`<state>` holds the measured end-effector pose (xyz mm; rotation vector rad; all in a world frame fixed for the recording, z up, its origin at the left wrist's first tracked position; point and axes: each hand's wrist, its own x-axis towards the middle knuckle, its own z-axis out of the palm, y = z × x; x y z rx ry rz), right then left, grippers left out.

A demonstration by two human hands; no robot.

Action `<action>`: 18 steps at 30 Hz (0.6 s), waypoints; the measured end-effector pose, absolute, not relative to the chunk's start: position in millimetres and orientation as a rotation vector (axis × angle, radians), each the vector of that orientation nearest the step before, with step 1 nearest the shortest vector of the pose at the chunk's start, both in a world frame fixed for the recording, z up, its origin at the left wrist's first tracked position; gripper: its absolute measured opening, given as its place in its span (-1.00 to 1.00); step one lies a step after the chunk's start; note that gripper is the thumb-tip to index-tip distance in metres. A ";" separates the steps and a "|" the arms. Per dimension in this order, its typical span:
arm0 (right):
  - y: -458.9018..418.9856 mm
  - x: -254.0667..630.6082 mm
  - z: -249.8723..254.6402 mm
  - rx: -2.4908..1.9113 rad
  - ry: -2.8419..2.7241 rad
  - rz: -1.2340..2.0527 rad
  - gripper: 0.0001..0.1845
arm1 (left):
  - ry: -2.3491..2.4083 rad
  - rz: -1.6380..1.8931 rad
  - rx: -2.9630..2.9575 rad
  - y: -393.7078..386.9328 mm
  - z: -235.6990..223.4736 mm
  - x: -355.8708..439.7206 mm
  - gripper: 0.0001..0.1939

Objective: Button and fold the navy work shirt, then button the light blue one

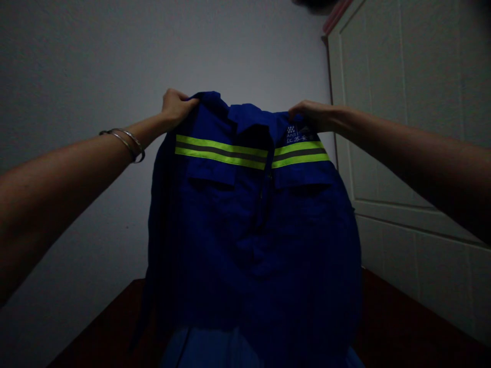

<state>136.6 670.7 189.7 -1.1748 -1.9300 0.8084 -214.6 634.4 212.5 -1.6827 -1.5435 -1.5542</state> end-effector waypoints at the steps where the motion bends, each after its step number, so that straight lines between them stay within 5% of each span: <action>1: 670.0 135.4 190.8 -1.184 -1.945 0.912 -0.78 | -1.544 -1.542 -1.670 638.0 212.1 -215.3 -0.71; 10: 668.4 132.6 192.9 -0.997 -1.969 1.102 -0.88 | -1.536 -1.648 -1.803 652.8 210.2 -219.8 -0.68; 15: 679.1 135.2 187.5 -0.853 -2.072 0.814 -0.82 | -1.528 -1.760 -1.923 653.4 209.3 -223.6 -0.63; 18: 693.6 137.7 191.4 -1.045 -2.186 0.379 -0.59 | -1.535 -1.738 -1.913 658.3 209.5 -227.5 -0.62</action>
